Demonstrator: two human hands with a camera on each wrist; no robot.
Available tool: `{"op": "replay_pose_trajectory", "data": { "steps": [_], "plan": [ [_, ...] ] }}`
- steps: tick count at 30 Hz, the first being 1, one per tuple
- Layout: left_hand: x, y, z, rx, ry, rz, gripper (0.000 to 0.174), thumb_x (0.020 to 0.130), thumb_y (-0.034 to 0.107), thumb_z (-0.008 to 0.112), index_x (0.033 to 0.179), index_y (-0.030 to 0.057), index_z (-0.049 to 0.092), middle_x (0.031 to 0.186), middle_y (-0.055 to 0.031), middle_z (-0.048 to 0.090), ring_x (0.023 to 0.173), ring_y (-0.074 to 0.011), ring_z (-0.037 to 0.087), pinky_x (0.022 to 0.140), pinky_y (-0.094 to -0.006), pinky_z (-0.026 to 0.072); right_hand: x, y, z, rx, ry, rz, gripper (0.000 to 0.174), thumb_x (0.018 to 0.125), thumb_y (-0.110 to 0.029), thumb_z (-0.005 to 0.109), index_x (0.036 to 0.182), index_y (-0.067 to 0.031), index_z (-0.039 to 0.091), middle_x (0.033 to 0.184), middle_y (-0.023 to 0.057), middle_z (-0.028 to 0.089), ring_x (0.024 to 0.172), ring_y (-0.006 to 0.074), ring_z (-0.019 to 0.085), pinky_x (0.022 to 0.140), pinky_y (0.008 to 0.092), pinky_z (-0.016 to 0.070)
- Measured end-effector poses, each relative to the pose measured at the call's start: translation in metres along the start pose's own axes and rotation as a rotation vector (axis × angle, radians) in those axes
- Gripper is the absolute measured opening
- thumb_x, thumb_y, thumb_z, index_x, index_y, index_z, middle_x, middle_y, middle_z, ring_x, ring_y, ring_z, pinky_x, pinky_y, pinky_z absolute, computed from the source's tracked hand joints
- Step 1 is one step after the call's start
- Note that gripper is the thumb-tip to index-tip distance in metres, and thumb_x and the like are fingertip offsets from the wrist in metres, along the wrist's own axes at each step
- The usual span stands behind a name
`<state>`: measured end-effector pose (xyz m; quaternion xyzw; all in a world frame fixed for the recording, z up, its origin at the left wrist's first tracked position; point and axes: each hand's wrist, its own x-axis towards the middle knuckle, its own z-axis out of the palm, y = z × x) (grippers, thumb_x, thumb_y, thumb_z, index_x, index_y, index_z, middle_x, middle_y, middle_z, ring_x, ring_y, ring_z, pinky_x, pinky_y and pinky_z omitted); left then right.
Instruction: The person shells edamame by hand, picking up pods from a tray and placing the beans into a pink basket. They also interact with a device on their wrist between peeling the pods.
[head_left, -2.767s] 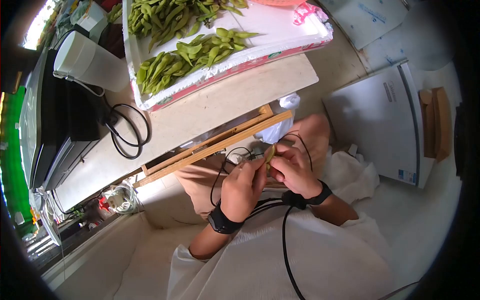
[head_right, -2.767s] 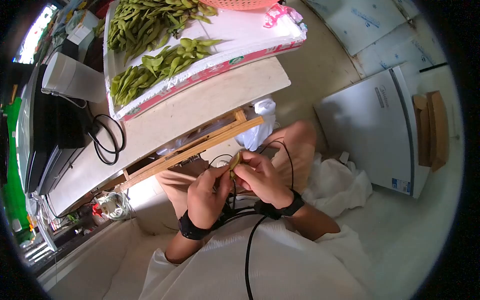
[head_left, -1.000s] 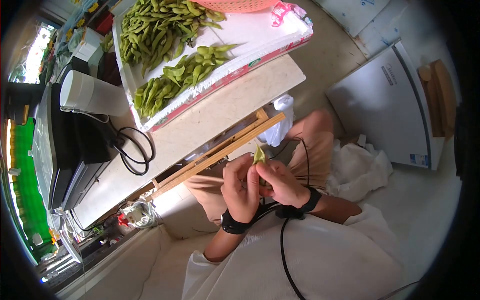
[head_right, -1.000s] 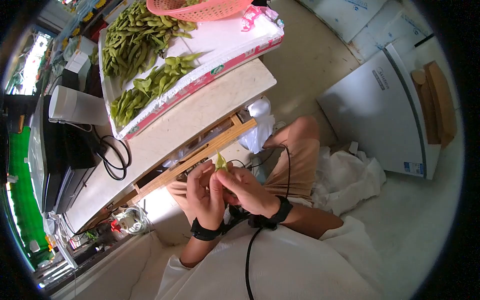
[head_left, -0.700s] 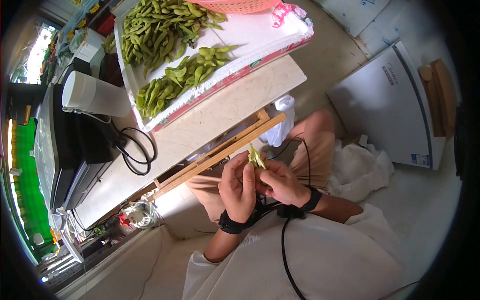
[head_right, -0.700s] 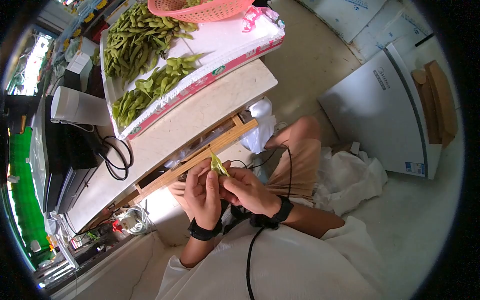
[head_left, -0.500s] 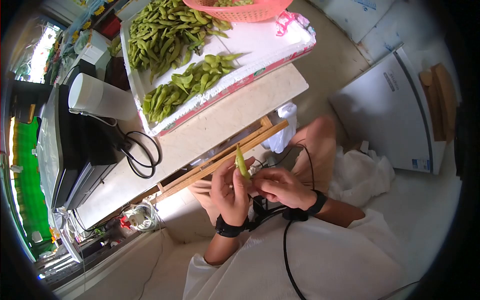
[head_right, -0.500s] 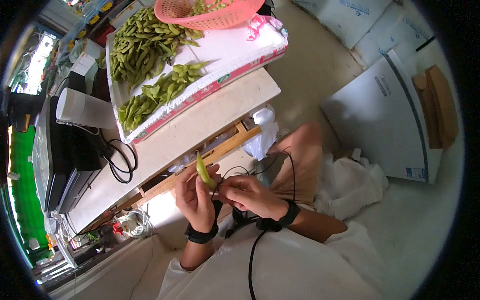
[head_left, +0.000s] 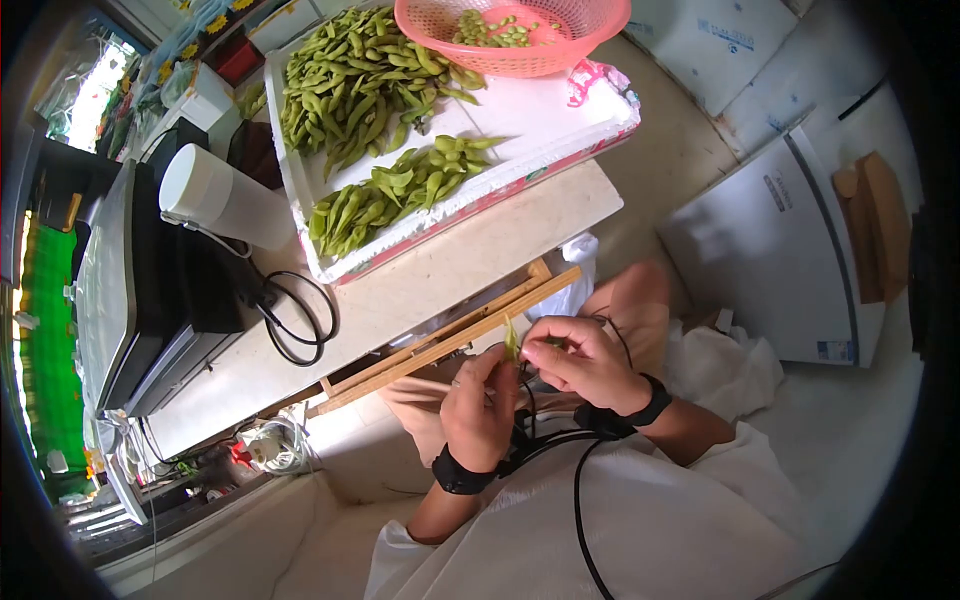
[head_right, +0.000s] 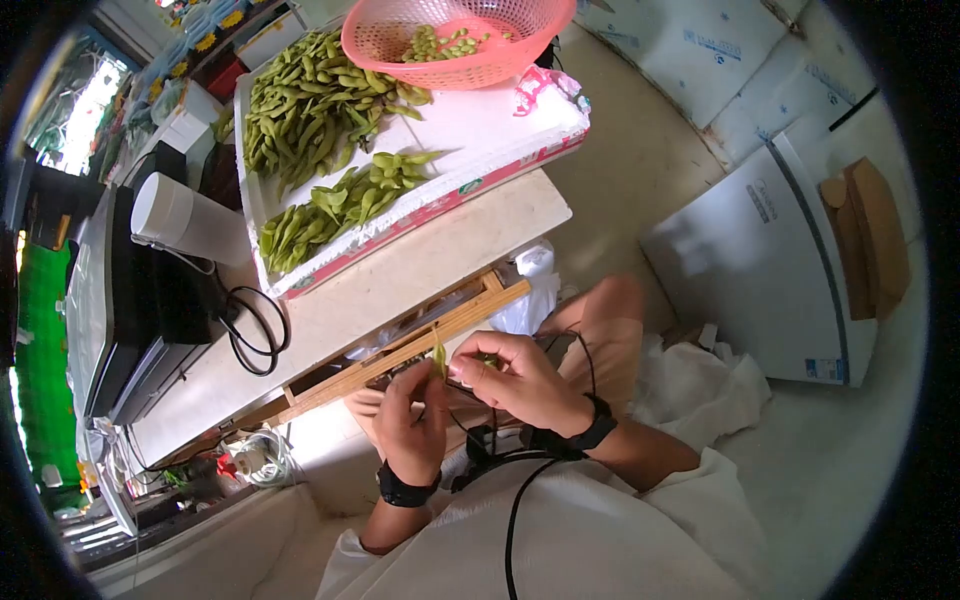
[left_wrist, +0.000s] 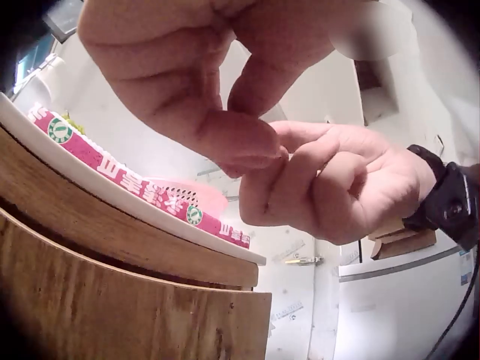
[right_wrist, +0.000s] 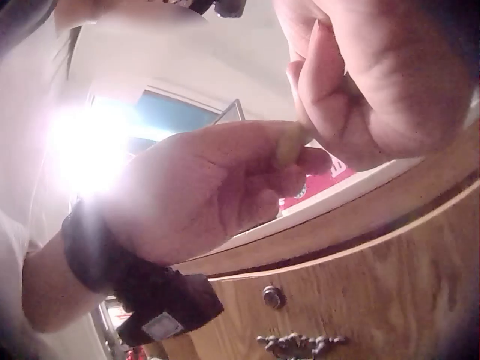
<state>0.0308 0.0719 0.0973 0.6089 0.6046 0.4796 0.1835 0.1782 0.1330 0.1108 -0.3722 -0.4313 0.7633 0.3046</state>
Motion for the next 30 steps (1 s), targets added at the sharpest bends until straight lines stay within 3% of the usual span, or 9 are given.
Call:
{"op": "replay_pose_trajectory", "data": {
  "steps": [4,6,14,17,20,24,26,27,30],
  "plan": [
    [0.003,-0.001,-0.007,-0.049,0.051,-0.025,0.028,0.079,-0.006,0.065,0.105,-0.0005,0.058,0.08,-0.0128,0.061,0.063,-0.0214,0.06,0.056,-0.0299,0.0476,0.003,-0.004,0.001,-0.085,-0.023,0.061,0.016,0.089,-0.017,0.062,0.093,-0.0008,0.061,0.072,-0.0035,0.055,0.059,0.0005,0.045,0.049,0.017,0.0362],
    [0.004,-0.001,-0.009,-0.012,0.04,0.013,0.03,0.078,-0.006,0.065,0.106,-0.0007,0.058,0.083,-0.0141,0.061,0.066,-0.0224,0.061,0.057,-0.0289,0.0478,0.005,-0.009,0.007,-0.378,-0.031,-0.125,0.015,0.088,-0.014,0.062,0.093,0.001,0.062,0.075,-0.0003,0.056,0.066,0.0037,0.049,0.056,0.0196,0.0402],
    [-0.002,-0.01,-0.018,-0.277,0.042,0.064,0.042,0.082,-0.001,0.06,0.121,-0.0042,0.046,0.107,-0.0181,0.061,0.073,-0.0218,0.063,0.066,-0.0302,0.0512,0.037,-0.069,0.004,-0.638,0.016,-0.36,0.014,0.085,-0.01,0.061,0.077,-0.0003,0.057,0.068,-0.0013,0.05,0.062,0.0033,0.043,0.053,0.0219,0.0349],
    [-0.004,-0.012,-0.023,-0.337,0.042,0.013,0.03,0.084,-0.001,0.057,0.114,-0.0038,0.051,0.102,-0.0162,0.062,0.068,-0.0192,0.062,0.063,-0.0272,0.0495,0.08,-0.118,0.005,-1.046,0.186,-0.781,0.013,0.078,-0.008,0.063,0.073,0.0014,0.057,0.068,0.0143,0.053,0.059,0.0245,0.052,0.057,0.0339,0.0422],
    [-0.009,-0.013,-0.031,-0.229,0.014,0.017,0.027,0.083,-0.003,0.056,0.11,-0.0037,0.053,0.098,-0.0149,0.062,0.066,-0.0183,0.061,0.06,-0.0266,0.0486,0.115,-0.151,0.007,-1.426,0.205,-0.928,0.012,0.077,-0.008,0.062,0.074,0.003,0.059,0.072,0.0176,0.057,0.068,0.0333,0.057,0.062,0.0399,0.0453],
    [-0.019,-0.018,-0.035,-0.294,-0.003,-0.028,0.025,0.082,-0.003,0.057,0.107,-0.0031,0.055,0.088,-0.0129,0.062,0.061,-0.0173,0.06,0.054,-0.0251,0.047,0.148,-0.154,0.008,-1.608,0.178,-0.932,0.012,0.076,-0.01,0.066,0.077,0.001,0.062,0.073,0.015,0.059,0.067,0.0293,0.058,0.062,0.0385,0.0448],
    [-0.02,-0.021,-0.038,-0.294,0.015,-0.02,0.025,0.082,-0.003,0.056,0.107,-0.003,0.055,0.086,-0.0126,0.063,0.06,-0.0174,0.06,0.054,-0.0251,0.0468,0.154,-0.157,0.013,-1.623,0.062,-0.556,0.015,0.075,-0.013,0.067,0.074,0.0012,0.063,0.071,0.0148,0.061,0.067,0.0277,0.059,0.064,0.0377,0.0456],
    [-0.021,-0.023,-0.039,-0.293,0.026,-0.017,0.025,0.083,-0.002,0.056,0.107,-0.0028,0.055,0.083,-0.0124,0.063,0.06,-0.0175,0.06,0.053,-0.025,0.0467,0.153,-0.158,0.016,-1.543,0.039,-0.555,0.021,0.071,-0.016,0.069,0.071,0.0044,0.062,0.068,0.0211,0.061,0.069,0.0344,0.061,0.066,0.0401,0.0475],
    [-0.026,-0.03,-0.043,-0.309,0.035,-0.054,0.024,0.084,0.0,0.055,0.107,-0.0027,0.056,0.08,-0.012,0.063,0.06,-0.0186,0.061,0.054,-0.0261,0.0468,0.162,-0.158,0.005,-1.448,0.019,-0.625,0.023,0.071,-0.019,0.071,0.074,0.0023,0.064,0.068,0.0198,0.061,0.067,0.0327,0.06,0.064,0.0381,0.0468]
  ]
}}
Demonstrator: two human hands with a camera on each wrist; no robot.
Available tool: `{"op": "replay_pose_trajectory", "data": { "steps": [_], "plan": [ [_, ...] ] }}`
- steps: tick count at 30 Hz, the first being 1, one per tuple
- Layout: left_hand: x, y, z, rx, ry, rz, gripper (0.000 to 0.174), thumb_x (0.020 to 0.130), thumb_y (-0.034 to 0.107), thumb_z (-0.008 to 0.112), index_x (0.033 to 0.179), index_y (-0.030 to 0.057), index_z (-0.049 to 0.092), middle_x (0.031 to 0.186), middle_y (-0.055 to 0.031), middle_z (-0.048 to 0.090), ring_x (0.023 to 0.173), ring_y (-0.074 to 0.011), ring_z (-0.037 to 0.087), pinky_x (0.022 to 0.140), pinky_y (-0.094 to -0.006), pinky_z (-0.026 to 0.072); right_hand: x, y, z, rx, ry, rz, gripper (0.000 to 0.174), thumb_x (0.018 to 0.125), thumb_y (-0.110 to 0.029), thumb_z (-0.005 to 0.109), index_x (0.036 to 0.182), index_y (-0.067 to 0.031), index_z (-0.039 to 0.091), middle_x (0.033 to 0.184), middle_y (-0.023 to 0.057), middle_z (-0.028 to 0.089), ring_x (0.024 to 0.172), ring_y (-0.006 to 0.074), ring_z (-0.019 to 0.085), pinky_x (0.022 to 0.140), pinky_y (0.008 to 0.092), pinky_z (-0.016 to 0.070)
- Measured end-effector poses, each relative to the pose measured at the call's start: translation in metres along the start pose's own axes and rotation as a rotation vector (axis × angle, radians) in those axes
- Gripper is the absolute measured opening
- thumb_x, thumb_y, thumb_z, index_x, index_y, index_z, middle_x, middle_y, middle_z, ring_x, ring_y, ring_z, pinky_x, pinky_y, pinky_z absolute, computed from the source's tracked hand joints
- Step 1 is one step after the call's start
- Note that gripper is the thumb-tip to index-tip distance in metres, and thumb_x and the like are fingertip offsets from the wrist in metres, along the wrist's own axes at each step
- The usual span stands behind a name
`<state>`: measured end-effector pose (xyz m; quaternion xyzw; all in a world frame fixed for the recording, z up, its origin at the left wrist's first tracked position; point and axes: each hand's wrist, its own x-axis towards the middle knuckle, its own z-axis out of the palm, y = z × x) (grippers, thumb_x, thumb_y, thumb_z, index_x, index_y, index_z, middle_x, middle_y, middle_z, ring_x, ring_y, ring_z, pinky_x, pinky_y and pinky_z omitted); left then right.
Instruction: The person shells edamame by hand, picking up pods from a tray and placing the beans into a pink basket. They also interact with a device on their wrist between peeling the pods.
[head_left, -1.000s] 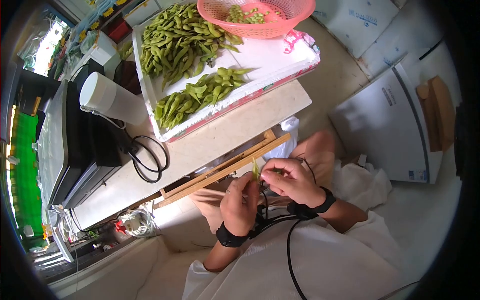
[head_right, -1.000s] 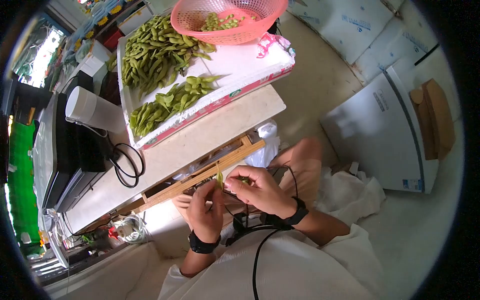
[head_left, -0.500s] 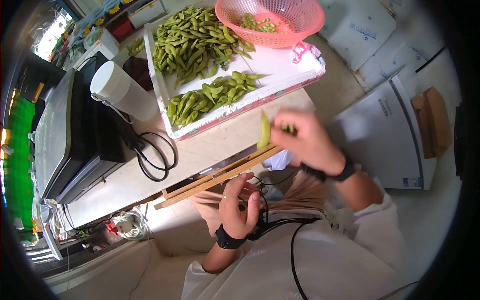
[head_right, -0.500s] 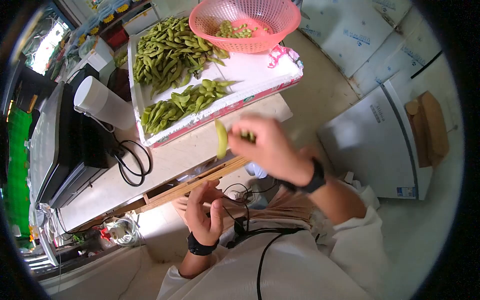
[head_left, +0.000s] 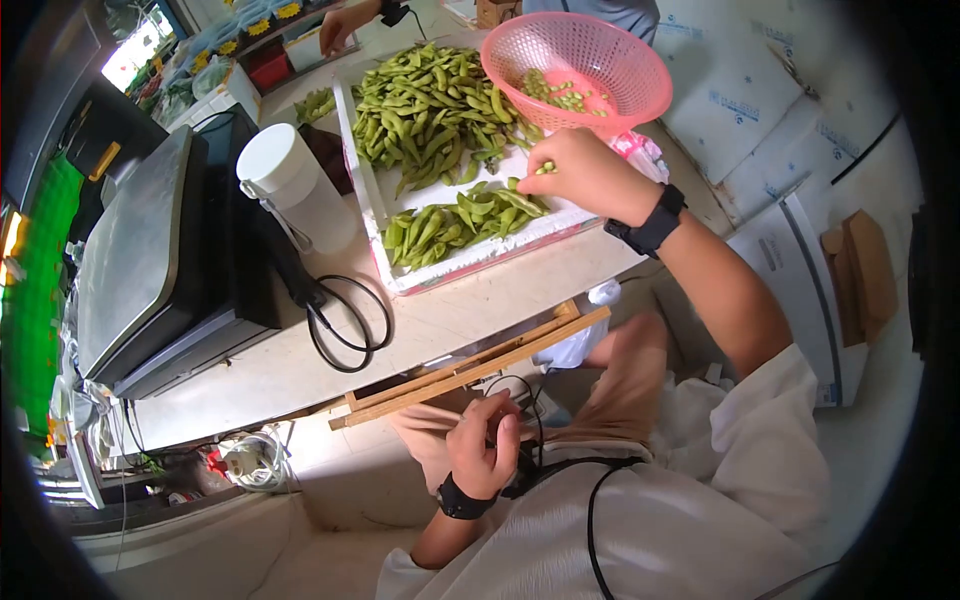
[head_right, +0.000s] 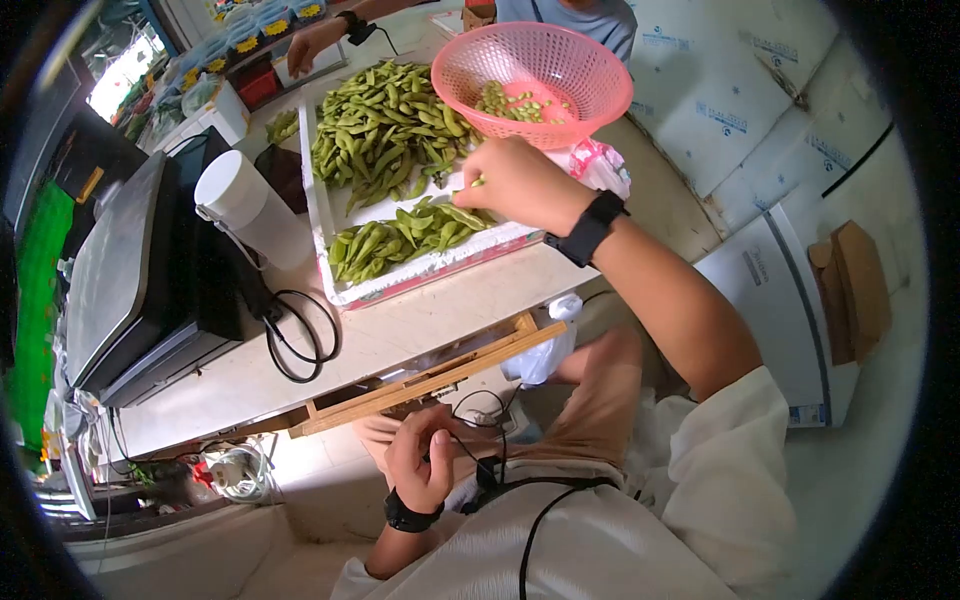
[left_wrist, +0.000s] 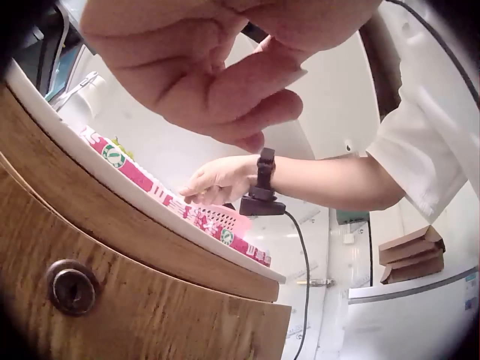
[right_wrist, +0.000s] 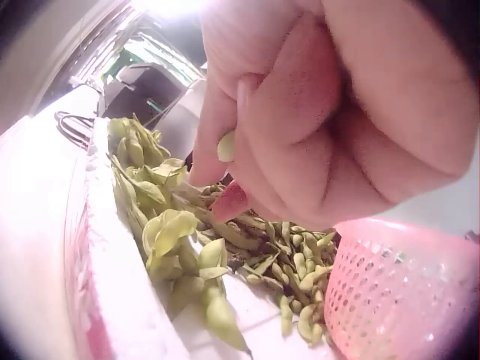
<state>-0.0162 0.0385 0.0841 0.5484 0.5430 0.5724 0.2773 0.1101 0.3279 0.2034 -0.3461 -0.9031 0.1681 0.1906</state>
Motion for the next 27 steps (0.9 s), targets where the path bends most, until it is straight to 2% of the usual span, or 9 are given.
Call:
{"op": "replay_pose_trajectory", "data": {
  "steps": [5,9,11,12,14,15,18,22,27],
  "plan": [
    [0.001,-0.002,-0.005,-0.006,0.005,-0.018,0.022,0.084,0.001,0.054,0.106,-0.0019,0.057,0.08,-0.0123,0.063,0.062,-0.0201,0.061,0.057,-0.0277,0.0473,0.025,0.013,-0.047,0.194,0.081,0.078,0.013,0.082,-0.015,0.066,0.078,-0.0029,0.065,0.074,0.0008,0.063,0.068,0.0093,0.055,0.063,0.0281,0.0447],
    [0.009,0.005,-0.002,0.018,0.007,0.03,0.018,0.085,0.002,0.055,0.102,-0.0012,0.058,0.077,-0.0119,0.063,0.063,-0.0218,0.061,0.059,-0.0284,0.0477,0.056,0.036,-0.086,0.16,0.177,0.209,0.019,0.08,-0.019,0.066,0.073,-0.0005,0.063,0.059,0.004,0.056,0.055,0.0116,0.053,0.054,0.0311,0.0426],
    [0.006,0.005,-0.001,0.021,0.003,0.026,0.018,0.085,0.002,0.055,0.102,-0.0012,0.058,0.077,-0.0119,0.063,0.064,-0.0222,0.061,0.059,-0.0286,0.0478,0.077,0.087,-0.082,-0.049,0.395,-0.128,0.023,0.079,-0.02,0.064,0.072,0.0015,0.061,0.058,0.0074,0.055,0.052,0.0131,0.051,0.054,0.033,0.042],
    [0.003,0.005,-0.001,0.032,0.005,0.009,0.017,0.085,0.003,0.055,0.101,-0.0012,0.058,0.076,-0.0118,0.063,0.065,-0.0226,0.062,0.06,-0.0288,0.0479,0.079,0.092,-0.081,-0.058,0.404,-0.131,0.023,0.079,-0.02,0.064,0.072,0.0015,0.061,0.058,0.0074,0.055,0.052,0.0131,0.051,0.054,0.033,0.042],
    [0.003,0.006,0.0,0.032,0.006,0.009,0.016,0.085,0.002,0.054,0.101,-0.0013,0.058,0.076,-0.0117,0.063,0.066,-0.0232,0.062,0.06,-0.029,0.048,0.083,0.102,-0.083,0.002,0.284,0.092,0.028,0.078,-0.023,0.062,0.072,0.0039,0.058,0.059,0.0098,0.053,0.052,0.0135,0.048,0.054,0.0348,0.0408],
    [0.002,0.006,-0.001,0.037,0.009,0.01,0.016,0.085,0.002,0.054,0.101,-0.0014,0.058,0.076,-0.0117,0.063,0.066,-0.0233,0.062,0.061,-0.029,0.048,0.083,0.098,-0.087,-0.053,0.185,0.205,0.026,0.086,-0.022,0.058,0.085,0.004,0.061,0.063,0.0009,0.057,0.066,0.0071,0.051,0.061,0.0275,0.0443],
    [0.001,0.005,-0.003,0.049,0.012,0.012,0.016,0.085,0.002,0.054,0.1,-0.0016,0.058,0.076,-0.0119,0.063,0.067,-0.0238,0.062,0.061,-0.0292,0.048,0.085,0.105,-0.08,0.136,0.271,0.146,0.035,0.086,-0.025,0.056,0.071,0.0066,0.054,0.055,0.0071,0.047,0.053,0.0129,0.043,0.053,0.0353,0.0382],
    [0.0,0.005,-0.004,0.041,0.013,0.001,0.016,0.085,0.002,0.054,0.1,-0.0019,0.058,0.076,-0.0126,0.063,0.067,-0.0242,0.062,0.061,-0.0293,0.048,0.091,0.131,-0.069,0.236,0.306,0.102,0.043,0.091,-0.032,0.051,0.071,0.0065,0.055,0.054,0.0052,0.046,0.053,0.013,0.043,0.053,0.036,0.038],
    [0.0,0.005,-0.002,0.036,0.017,0.026,0.016,0.085,0.001,0.054,0.1,-0.0021,0.058,0.076,-0.0131,0.063,0.066,-0.024,0.062,0.06,-0.0291,0.0478,0.091,0.139,-0.065,0.201,0.151,0.197,0.055,0.094,-0.045,0.041,0.088,0.0067,0.058,0.076,0.0127,0.058,0.064,0.0203,0.052,0.064,0.0372,0.0432]
  ]
}}
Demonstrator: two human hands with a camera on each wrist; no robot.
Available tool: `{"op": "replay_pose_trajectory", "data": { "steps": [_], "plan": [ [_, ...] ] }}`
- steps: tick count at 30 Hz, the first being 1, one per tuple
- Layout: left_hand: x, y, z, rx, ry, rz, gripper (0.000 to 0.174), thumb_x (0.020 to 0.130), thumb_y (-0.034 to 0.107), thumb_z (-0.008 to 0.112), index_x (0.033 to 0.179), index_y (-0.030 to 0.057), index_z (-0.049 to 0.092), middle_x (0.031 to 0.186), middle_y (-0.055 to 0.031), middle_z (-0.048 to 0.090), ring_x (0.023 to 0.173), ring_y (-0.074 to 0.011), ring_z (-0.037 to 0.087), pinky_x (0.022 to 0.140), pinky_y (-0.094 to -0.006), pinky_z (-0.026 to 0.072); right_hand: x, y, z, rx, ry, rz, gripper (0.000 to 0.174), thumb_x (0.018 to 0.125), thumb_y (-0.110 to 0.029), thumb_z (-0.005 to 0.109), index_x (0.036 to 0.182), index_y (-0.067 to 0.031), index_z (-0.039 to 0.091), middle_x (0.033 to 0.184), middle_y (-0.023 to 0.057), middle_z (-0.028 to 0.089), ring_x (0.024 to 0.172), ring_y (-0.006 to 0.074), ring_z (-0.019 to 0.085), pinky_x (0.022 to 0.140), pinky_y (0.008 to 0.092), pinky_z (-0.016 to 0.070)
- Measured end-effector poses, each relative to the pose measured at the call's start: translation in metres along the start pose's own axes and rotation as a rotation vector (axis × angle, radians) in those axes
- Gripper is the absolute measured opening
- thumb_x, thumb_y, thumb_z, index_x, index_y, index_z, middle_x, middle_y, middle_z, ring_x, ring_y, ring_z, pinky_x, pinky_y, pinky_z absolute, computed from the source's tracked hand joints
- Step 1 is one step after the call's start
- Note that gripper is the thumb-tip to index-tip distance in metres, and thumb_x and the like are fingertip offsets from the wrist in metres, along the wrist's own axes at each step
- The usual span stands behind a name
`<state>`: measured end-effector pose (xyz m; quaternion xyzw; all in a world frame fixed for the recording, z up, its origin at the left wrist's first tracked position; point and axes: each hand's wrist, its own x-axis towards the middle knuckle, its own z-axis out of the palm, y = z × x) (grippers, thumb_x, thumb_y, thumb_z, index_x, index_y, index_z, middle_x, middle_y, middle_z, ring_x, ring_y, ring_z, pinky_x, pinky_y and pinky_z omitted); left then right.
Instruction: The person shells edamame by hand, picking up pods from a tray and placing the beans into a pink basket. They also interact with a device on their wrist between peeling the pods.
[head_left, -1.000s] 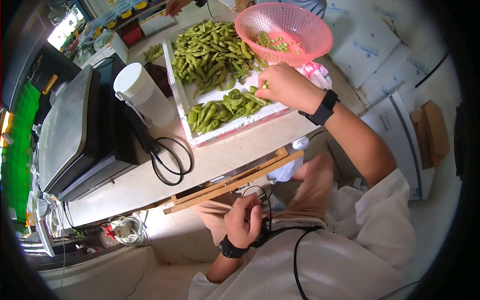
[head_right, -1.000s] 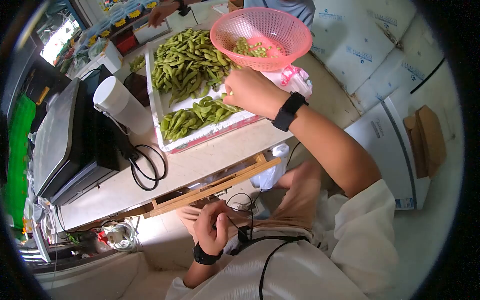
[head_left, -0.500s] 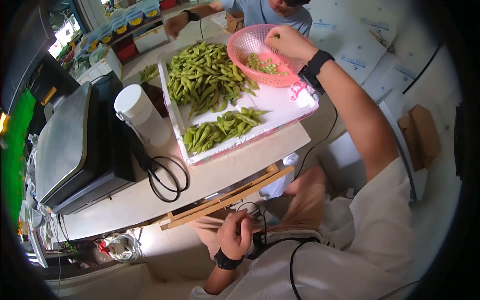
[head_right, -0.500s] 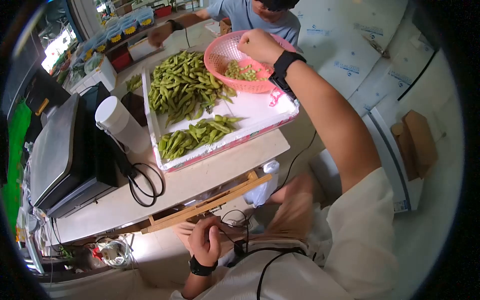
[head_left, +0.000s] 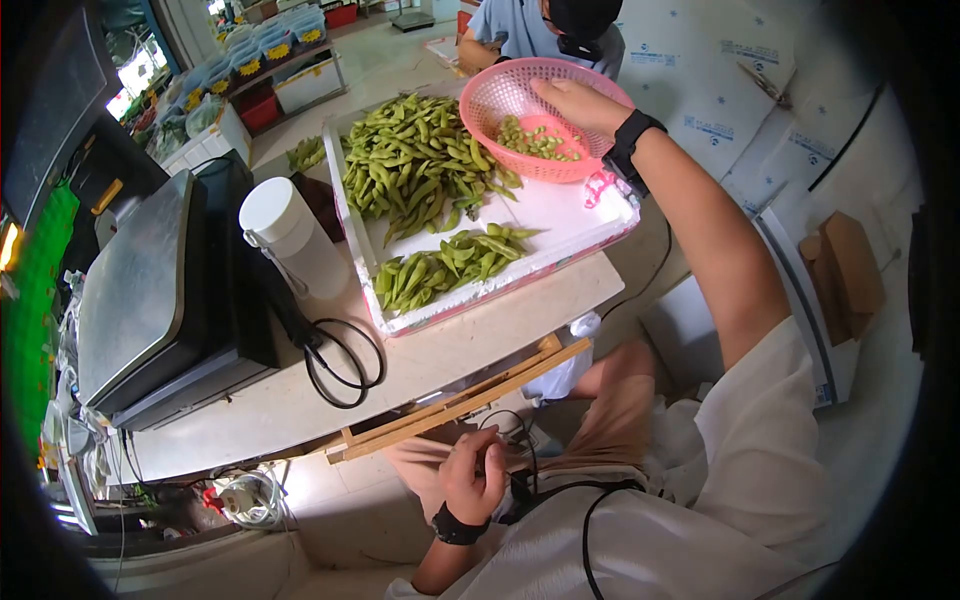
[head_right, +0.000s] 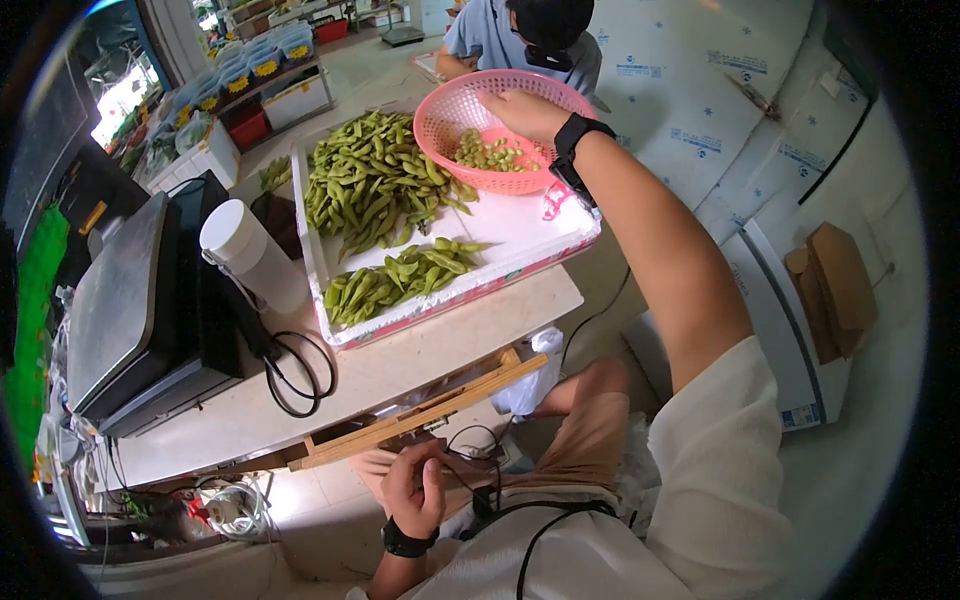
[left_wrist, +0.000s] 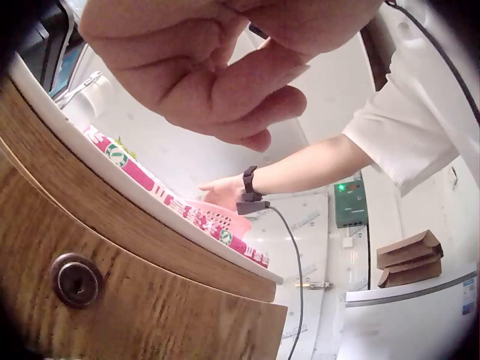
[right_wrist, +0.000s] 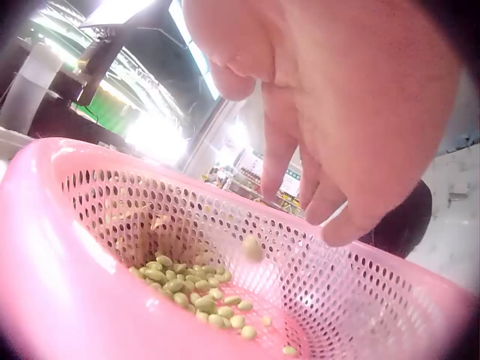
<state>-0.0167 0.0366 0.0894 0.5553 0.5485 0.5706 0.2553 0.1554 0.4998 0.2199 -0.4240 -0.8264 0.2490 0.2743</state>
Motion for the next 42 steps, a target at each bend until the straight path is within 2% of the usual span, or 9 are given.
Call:
{"op": "replay_pose_trajectory", "data": {
  "steps": [4,7,9,11,18,27,33,37,42],
  "plan": [
    [-0.003,-0.003,0.0,-0.022,-0.012,-0.016,0.017,0.084,0.0,0.054,0.101,-0.002,0.058,0.077,-0.0129,0.063,0.064,-0.0225,0.062,0.059,-0.0282,0.0481,-0.018,-0.037,0.01,-0.142,0.181,-0.315,0.044,0.092,-0.037,0.049,0.095,0.0059,0.059,0.097,0.0175,0.061,0.079,0.0261,0.058,0.076,0.0357,0.0461],
    [0.0,-0.003,0.001,-0.02,-0.019,-0.001,0.018,0.084,-0.001,0.055,0.102,-0.0016,0.058,0.077,-0.0126,0.063,0.063,-0.0217,0.063,0.057,-0.0277,0.0484,-0.032,-0.089,0.026,-0.326,0.205,-0.585,0.031,0.088,-0.02,0.056,0.111,0.002,0.058,0.102,0.0116,0.06,0.094,0.0226,0.06,0.081,0.031,0.0467],
    [0.001,0.0,0.001,-0.014,-0.025,0.003,0.019,0.084,-0.001,0.055,0.102,-0.0014,0.058,0.078,-0.0126,0.063,0.063,-0.0214,0.063,0.057,-0.0276,0.0486,-0.038,-0.127,0.046,-0.239,-0.206,-0.46,0.023,0.081,-0.013,0.061,0.099,0.0009,0.062,0.096,0.0108,0.059,0.087,0.0226,0.06,0.077,0.0325,0.0475],
    [0.001,0.004,0.0,-0.05,-0.066,-0.068,0.019,0.085,-0.001,0.052,0.103,-0.0045,0.057,0.079,-0.0126,0.062,0.071,-0.0198,0.06,0.066,-0.0275,0.0464,-0.034,-0.128,0.078,-0.288,-0.203,-0.656,0.014,0.078,-0.011,0.061,0.089,-0.001,0.062,0.09,0.0107,0.058,0.08,0.0242,0.06,0.074,0.0342,0.0474],
    [-0.003,-0.001,-0.009,-0.006,-0.009,-0.014,0.022,0.081,-0.003,0.056,0.103,-0.002,0.058,0.076,-0.0127,0.063,0.065,-0.0224,0.064,0.056,-0.0278,0.0499,-0.03,-0.125,0.143,-0.682,-0.17,-0.465,0.01,0.076,-0.006,0.057,0.083,-0.0031,0.063,0.094,0.0142,0.058,0.09,0.0325,0.06,0.076,0.0433,0.0498],
    [-0.002,-0.003,-0.019,-0.005,0.013,-0.031,0.02,0.082,-0.002,0.056,0.102,-0.0024,0.058,0.075,-0.0127,0.062,0.062,-0.0217,0.064,0.055,-0.0272,0.0494,-0.036,-0.136,0.124,-0.558,-0.054,-0.546,0.018,0.073,-0.008,0.063,0.083,-0.0024,0.049,0.085,0.0118,0.051,0.077,0.033,0.057,0.067,0.0413,0.0458],
    [0.001,-0.004,-0.014,-0.061,0.009,-0.044,0.02,0.083,-0.003,0.055,0.103,-0.003,0.057,0.08,-0.0125,0.063,0.063,-0.0187,0.063,0.056,-0.0251,0.0489,-0.095,-0.145,0.081,-0.206,0.036,-0.462,0.017,0.077,-0.009,0.066,0.082,-0.003,0.051,0.076,0.0085,0.052,0.064,0.022,0.055,0.058,0.0334,0.0439],
    [0.002,-0.006,-0.001,-0.174,0.03,-0.088,0.018,0.086,-0.003,0.054,0.104,-0.0039,0.057,0.089,-0.0121,0.064,0.07,-0.0146,0.063,0.062,-0.0229,0.0493,-0.177,-0.149,0.079,0.213,0.005,-0.107,0.016,0.079,-0.006,0.068,0.084,-0.0028,0.053,0.069,-0.0008,0.047,0.055,0.004,0.042,0.05,0.0206,0.0357],
    [0.007,0.001,0.015,-0.467,-0.039,-0.292,0.024,0.091,0.003,0.051,0.115,-0.0036,0.051,0.103,-0.0132,0.061,0.082,-0.0139,0.058,0.074,-0.0261,0.0487,-0.256,-0.142,0.086,0.49,-0.018,0.021,0.017,0.08,-0.005,0.069,0.083,-0.0033,0.052,0.073,-0.0015,0.049,0.057,0.0017,0.043,0.05,0.0179,0.0353]
  ]
}}
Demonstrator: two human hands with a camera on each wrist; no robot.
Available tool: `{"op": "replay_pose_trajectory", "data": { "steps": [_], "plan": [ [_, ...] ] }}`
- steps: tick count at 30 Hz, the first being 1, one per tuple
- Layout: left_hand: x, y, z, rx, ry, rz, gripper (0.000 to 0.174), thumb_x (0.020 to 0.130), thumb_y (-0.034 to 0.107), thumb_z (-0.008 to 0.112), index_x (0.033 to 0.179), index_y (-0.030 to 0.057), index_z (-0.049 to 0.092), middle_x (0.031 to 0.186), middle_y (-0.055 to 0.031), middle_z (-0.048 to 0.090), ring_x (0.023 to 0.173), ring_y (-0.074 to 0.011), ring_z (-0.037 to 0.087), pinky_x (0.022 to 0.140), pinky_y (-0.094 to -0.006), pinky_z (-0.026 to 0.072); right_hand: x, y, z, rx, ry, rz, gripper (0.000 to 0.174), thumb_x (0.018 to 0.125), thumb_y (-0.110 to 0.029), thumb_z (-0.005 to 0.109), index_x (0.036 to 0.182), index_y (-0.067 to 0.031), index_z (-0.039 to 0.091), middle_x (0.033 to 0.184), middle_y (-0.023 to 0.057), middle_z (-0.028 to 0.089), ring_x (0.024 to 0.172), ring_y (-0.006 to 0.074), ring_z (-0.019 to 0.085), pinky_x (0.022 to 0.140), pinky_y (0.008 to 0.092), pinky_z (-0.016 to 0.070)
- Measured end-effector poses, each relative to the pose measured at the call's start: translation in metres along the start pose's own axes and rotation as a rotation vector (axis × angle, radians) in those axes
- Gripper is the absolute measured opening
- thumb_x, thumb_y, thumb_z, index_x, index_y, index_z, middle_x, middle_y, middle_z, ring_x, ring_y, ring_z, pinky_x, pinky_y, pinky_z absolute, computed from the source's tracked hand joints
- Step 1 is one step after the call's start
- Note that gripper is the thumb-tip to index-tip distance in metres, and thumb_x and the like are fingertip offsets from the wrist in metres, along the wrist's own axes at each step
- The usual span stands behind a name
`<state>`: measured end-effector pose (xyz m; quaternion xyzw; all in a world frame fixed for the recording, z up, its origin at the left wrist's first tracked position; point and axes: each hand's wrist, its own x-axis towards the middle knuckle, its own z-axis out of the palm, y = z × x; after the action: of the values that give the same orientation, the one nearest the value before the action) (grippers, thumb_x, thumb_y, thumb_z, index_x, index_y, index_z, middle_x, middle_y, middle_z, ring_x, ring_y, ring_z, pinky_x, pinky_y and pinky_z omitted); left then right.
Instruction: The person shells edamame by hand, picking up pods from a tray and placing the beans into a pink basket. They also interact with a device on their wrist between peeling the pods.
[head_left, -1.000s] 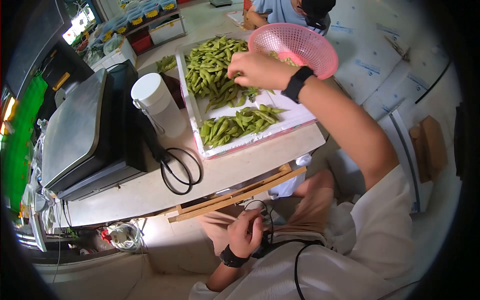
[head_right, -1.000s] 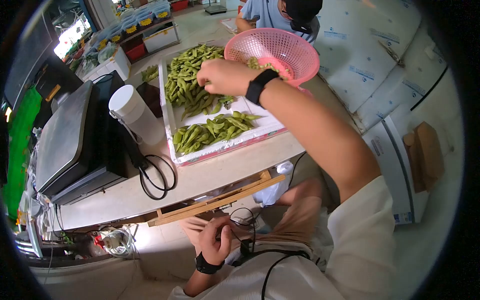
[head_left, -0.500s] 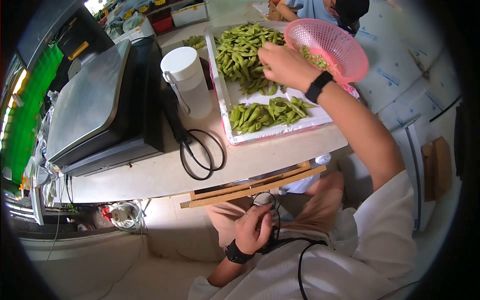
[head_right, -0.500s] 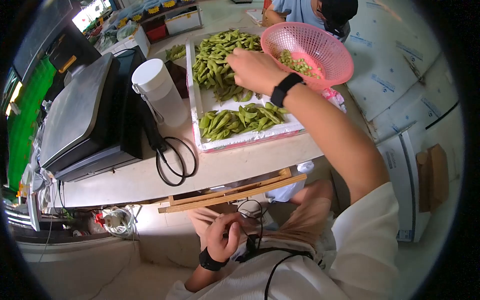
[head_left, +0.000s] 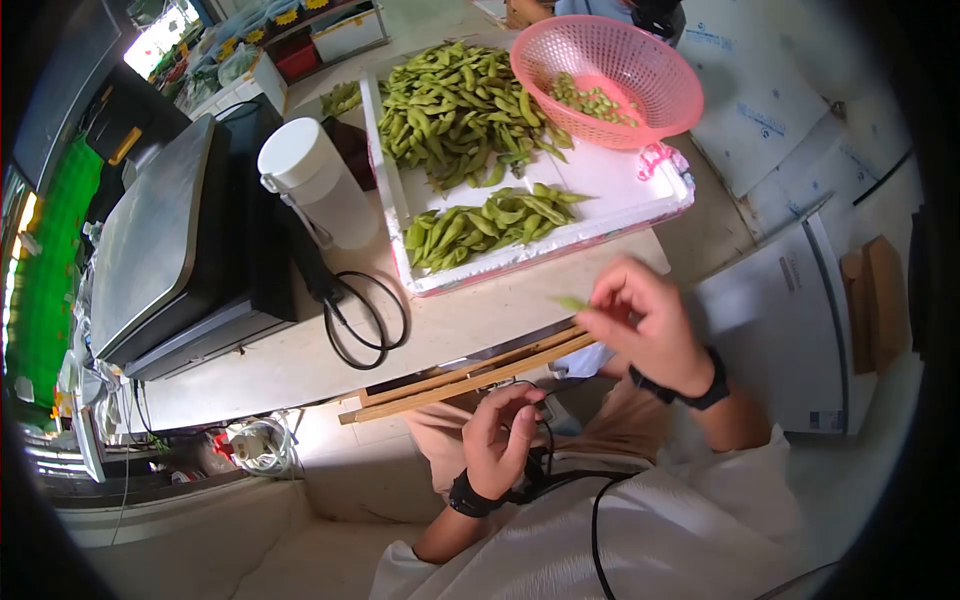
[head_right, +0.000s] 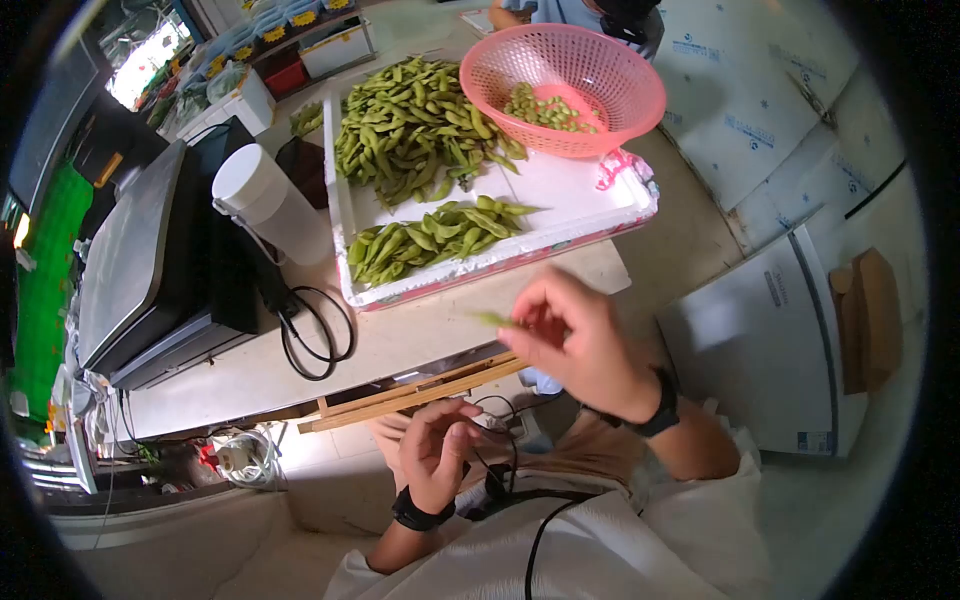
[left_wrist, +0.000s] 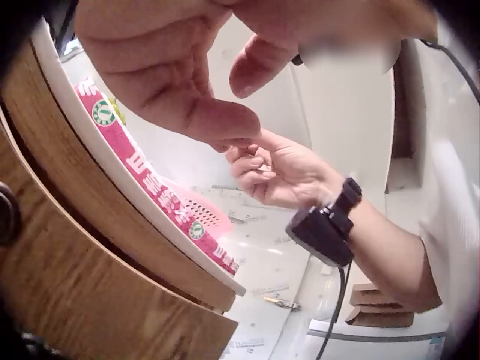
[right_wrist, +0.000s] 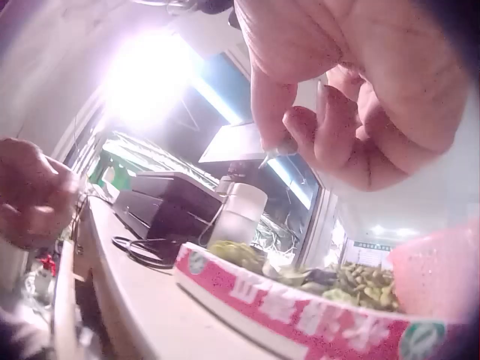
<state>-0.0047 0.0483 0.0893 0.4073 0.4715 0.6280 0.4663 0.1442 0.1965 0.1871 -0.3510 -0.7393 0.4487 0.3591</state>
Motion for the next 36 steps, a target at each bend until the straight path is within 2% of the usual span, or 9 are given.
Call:
{"op": "replay_pose_trajectory", "data": {
  "steps": [5,9,11,12,13,17,18,26,36],
  "plan": [
    [0.013,0.0,0.014,-0.324,-0.032,-0.035,0.033,0.093,0.007,0.053,0.123,-0.004,0.046,0.11,-0.0142,0.057,0.09,-0.0142,0.056,0.079,-0.0277,0.0466,-0.049,0.017,0.014,0.098,-0.099,0.051,0.02,0.078,-0.007,0.072,0.084,-0.0045,0.053,0.075,0.0002,0.05,0.058,0.0044,0.047,0.051,0.0198,0.0391],
    [0.022,-0.007,0.02,-0.141,-0.088,0.108,0.019,0.093,0.005,0.052,0.11,-0.0017,0.049,0.106,-0.0133,0.056,0.086,-0.0149,0.055,0.076,-0.0277,0.0459,-0.056,0.018,0.022,0.051,-0.128,0.007,0.021,0.077,-0.009,0.073,0.087,-0.0042,0.055,0.078,0.0025,0.051,0.058,0.0086,0.049,0.051,0.0227,0.0403],
    [0.022,-0.005,0.019,-0.154,-0.058,0.092,0.009,0.092,0.001,0.05,0.101,-0.0006,0.049,0.105,-0.0151,0.056,0.085,-0.0154,0.055,0.075,-0.0288,0.0468,-0.044,0.008,0.016,0.063,-0.251,0.033,0.023,0.075,-0.007,0.074,0.09,-0.0045,0.056,0.081,0.0009,0.052,0.061,0.0044,0.048,0.05,0.0189,0.0382],
    [0.02,-0.004,0.018,-0.281,0.036,0.039,0.007,0.092,0.001,0.049,0.099,-0.0005,0.049,0.105,-0.0163,0.057,0.085,-0.016,0.056,0.075,-0.0289,0.0473,-0.034,0.009,0.013,0.043,-0.261,-0.005,0.024,0.079,-0.017,0.072,0.091,-0.0043,0.055,0.078,0.0026,0.05,0.061,0.0093,0.049,0.052,0.0236,0.0403],
    [0.018,-0.004,0.015,-0.408,0.128,-0.015,0.006,0.092,0.001,0.048,0.097,-0.0004,0.049,0.104,-0.0175,0.057,0.086,-0.0165,0.057,0.075,-0.0289,0.0478,-0.021,0.009,0.013,-0.07,-0.225,-0.065,0.022,0.078,-0.014,0.07,0.09,-0.0048,0.055,0.079,0.005,0.05,0.062,0.0138,0.053,0.053,0.0274,0.0425],
    [0.017,-0.006,0.005,-0.345,0.158,-0.01,0.007,0.092,0.007,0.046,0.095,0.0011,0.048,0.096,-0.0193,0.057,0.077,-0.0195,0.056,0.07,-0.0292,0.0472,0.047,0.009,0.032,-0.446,-0.036,-0.299,0.018,0.078,-0.012,0.065,0.09,-0.0049,0.054,0.083,0.0111,0.054,0.071,0.0302,0.059,0.06,0.04,0.0468],
    [0.014,-0.007,0.001,-0.393,0.126,-0.007,0.006,0.093,0.006,0.046,0.095,0.0007,0.047,0.102,-0.0198,0.058,0.082,-0.0205,0.061,0.071,-0.0278,0.0494,0.063,0.014,0.04,-0.469,-0.007,-0.319,0.016,0.079,-0.012,0.062,0.089,-0.0044,0.053,0.084,0.0113,0.054,0.073,0.0321,0.059,0.062,0.041,0.0474],
    [-0.004,-0.005,-0.015,-0.43,0.121,-0.095,0.008,0.095,0.009,0.045,0.095,0.0015,0.046,0.097,-0.0191,0.06,0.08,-0.0223,0.063,0.067,-0.0271,0.0504,0.101,0.024,0.066,-0.885,0.007,-0.3,0.007,0.078,-0.008,0.058,0.079,-0.0024,0.053,0.082,0.0121,0.056,0.072,0.0293,0.063,0.062,0.0407,0.0512],
    [-0.003,-0.006,-0.024,-0.438,0.112,-0.078,0.006,0.094,0.008,0.044,0.095,0.0026,0.045,0.096,-0.0176,0.06,0.078,-0.019,0.061,0.066,-0.0253,0.0495,0.098,0.022,0.061,-0.796,0.155,-0.26,0.008,0.075,-0.006,0.059,0.079,-0.0011,0.054,0.081,0.015,0.059,0.069,0.0334,0.061,0.06,0.0425,0.0494]
  ]
}}
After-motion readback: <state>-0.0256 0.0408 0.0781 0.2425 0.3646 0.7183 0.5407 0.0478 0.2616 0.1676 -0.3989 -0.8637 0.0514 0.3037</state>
